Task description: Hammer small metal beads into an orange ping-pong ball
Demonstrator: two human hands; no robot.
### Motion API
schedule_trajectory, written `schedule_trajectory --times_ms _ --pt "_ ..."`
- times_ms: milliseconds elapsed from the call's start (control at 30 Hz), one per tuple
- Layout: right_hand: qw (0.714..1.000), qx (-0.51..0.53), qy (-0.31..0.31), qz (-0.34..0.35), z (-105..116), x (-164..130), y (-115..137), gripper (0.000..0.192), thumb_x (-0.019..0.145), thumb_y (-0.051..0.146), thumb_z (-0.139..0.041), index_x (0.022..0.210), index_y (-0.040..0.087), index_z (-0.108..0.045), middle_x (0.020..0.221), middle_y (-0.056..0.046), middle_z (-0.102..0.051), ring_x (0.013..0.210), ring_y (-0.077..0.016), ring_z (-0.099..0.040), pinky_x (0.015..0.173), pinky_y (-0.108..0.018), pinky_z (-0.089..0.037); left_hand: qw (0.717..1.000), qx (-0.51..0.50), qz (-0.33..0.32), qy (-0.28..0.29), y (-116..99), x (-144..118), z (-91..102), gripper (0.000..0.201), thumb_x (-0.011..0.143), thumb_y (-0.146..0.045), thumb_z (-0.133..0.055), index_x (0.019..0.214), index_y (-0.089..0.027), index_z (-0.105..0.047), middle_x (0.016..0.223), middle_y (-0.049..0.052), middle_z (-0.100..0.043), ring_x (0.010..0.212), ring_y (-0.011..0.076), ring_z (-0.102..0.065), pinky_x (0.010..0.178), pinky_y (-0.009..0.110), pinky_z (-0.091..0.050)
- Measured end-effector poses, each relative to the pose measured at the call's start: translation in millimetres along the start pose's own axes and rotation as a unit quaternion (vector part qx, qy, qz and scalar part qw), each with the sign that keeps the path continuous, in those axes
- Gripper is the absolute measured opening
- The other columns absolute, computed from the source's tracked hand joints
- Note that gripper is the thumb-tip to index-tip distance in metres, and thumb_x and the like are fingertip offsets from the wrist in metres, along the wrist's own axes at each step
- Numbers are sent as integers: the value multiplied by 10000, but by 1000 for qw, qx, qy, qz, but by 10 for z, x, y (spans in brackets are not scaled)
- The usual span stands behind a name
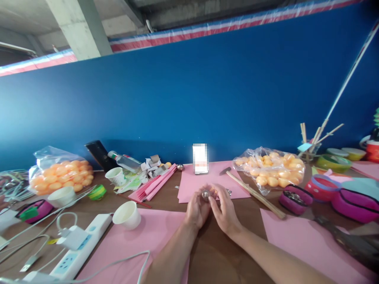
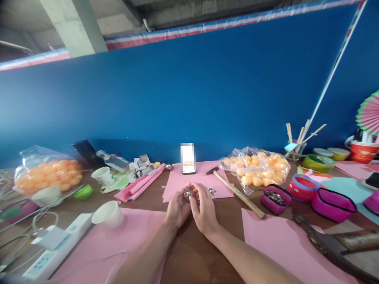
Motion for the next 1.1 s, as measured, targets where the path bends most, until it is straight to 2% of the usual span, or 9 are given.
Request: schedule_trajectory --times_ms 167,333,433,533,767,1000,1100 --pt "1000 -16 -14 4 17 6 -17 340 827 241 -430 1165 195 -430 1138 -103 -502 1065 -221 -457 907 -436 -396 1000 10 11 14 27 14 2 218 753 -261 -550 923 -135 -603 979 91 -614 958 196 -557 872 331 -412" --pt "1000 -21 -2 0 1 7 -39 292 826 234 -434 1113 204 -480 1131 -95 -507 1072 -216 -458 916 -422 -397 999 34 8 19 18 -9 -20 308 759 -332 -548 1028 -183 -568 953 71 -622 919 185 -579 855 342 -426" --pt "1000 -6 -18 -5 7 7 -70 271 843 243 -405 1099 204 -486 1107 -95 -523 1053 -216 -471 906 -431 -403 999 36 23 22 25 -15 -27 342 758 -346 -540 1062 -190 -554 992 77 -614 911 190 -581 839 347 -435" --pt "999 15 -31 -24 10 6 -128 271 861 248 -371 1107 202 -474 1109 -94 -524 1050 -209 -475 910 -429 -402 998 41 35 27 46 -11 -21 324 747 -300 -550 1047 -179 -568 1043 87 -601 929 193 -569 832 336 -432" --pt "998 37 -30 -32 21 12 -142 298 871 247 -333 1126 190 -477 1147 -99 -509 1082 -204 -459 937 -424 -380 997 66 4 38 25 -31 -55 199 723 -211 -589 912 -156 -618 958 71 -625 860 163 -576 807 298 -427" --pt "997 55 -2 -47 21 23 -99 297 863 237 -341 1130 189 -461 1149 -91 -498 1081 -193 -445 950 -397 -360 996 73 -7 58 11 -42 -92 152 745 -195 -560 870 -134 -622 937 79 -630 866 176 -574 802 310 -431" --pt "997 66 0 -51 15 13 -111 294 862 245 -344 1129 186 -453 1138 -92 -496 1073 -195 -446 948 -395 -356 994 84 -9 68 11 -42 -97 183 749 -183 -553 910 -127 -620 946 85 -631 868 179 -575 803 312 -428"
Point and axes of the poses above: each hand's wrist, its own x-axis towards the middle knuckle, its own z-axis out of the back of the hand, y = z × x, the point moved 5 cm from there along x, towards the middle knuckle
